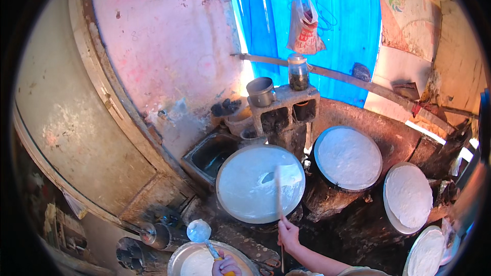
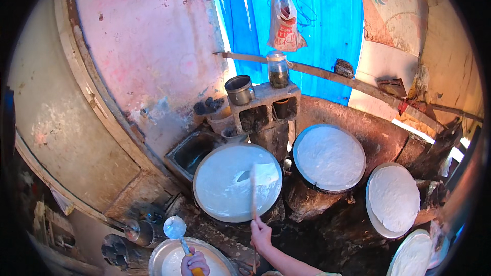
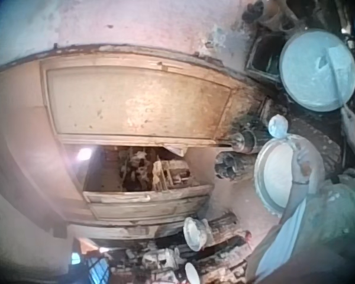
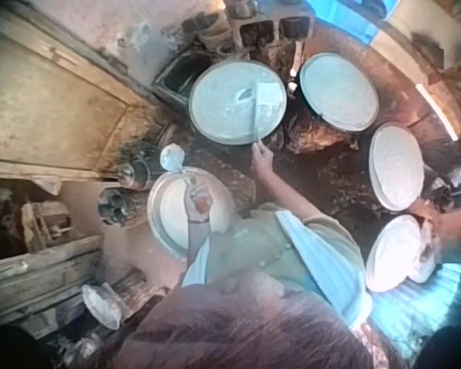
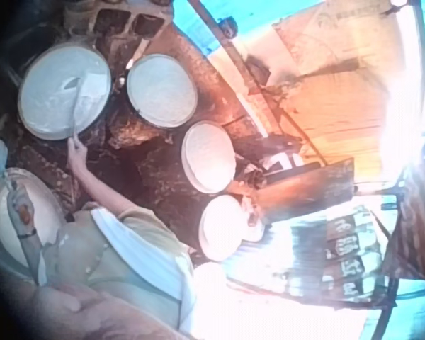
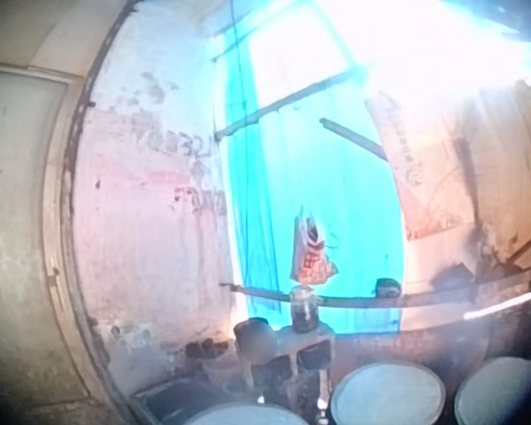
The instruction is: The person prepares crepes by pouring batter from a ladle onto multiple hot circular griddles and spreading it thin using a stick, then removing the cooked crepes by hand.
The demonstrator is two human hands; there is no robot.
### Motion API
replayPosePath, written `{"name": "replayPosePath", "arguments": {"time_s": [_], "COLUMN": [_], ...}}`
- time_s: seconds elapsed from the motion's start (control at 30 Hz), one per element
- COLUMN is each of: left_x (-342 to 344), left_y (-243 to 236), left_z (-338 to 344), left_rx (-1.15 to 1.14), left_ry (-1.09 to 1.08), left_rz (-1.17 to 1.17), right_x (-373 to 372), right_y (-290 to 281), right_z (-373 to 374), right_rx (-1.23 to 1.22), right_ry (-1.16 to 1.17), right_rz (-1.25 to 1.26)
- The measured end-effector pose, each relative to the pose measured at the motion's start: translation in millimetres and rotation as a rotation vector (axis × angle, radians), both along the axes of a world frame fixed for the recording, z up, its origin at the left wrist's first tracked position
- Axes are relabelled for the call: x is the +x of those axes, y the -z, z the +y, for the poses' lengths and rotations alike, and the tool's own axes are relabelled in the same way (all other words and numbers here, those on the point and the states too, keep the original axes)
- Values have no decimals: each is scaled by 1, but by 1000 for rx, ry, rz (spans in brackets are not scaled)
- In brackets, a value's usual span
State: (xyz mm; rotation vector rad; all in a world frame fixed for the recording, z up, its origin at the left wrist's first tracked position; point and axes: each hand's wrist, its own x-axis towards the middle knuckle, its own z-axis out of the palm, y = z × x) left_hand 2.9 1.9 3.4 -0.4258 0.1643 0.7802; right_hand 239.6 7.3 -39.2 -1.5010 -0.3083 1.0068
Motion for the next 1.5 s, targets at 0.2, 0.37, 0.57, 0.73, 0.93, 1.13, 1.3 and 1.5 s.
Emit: {"name": "replayPosePath", "arguments": {"time_s": [0.2, 0.37, 0.57, 0.73, 0.93, 1.13, 1.3, 1.5], "left_x": [8, 16, 7, -10, 20, 104, 175, 206], "left_y": [3, -25, -19, -3, -80, -95, -56, -25], "left_z": [2, -6, -16, -18, 21, 66, 55, 8], "left_rx": [-34, -79, -48, 8, 498, 739, 748, 435], "left_ry": [-13, -39, -33, 19, 377, 396, 189, 221], "left_rz": [-332, -158, -128, 231, 758, 708, 1121, 1055], "right_x": [60, 12, 95, 64, 143, 117, 73, 21], "right_y": [2, 8, 0, 4, 3, -9, -1, 73], "right_z": [10, 14, 24, -11, 37, -29, -64, -26], "right_rx": [113, 63, 92, 44, 72, -47, 22, 294], "right_ry": [105, -18, 50, -200, -22, -398, -108, -14], "right_rz": [27, 305, 154, 298, 82, 217, 351, 412]}}
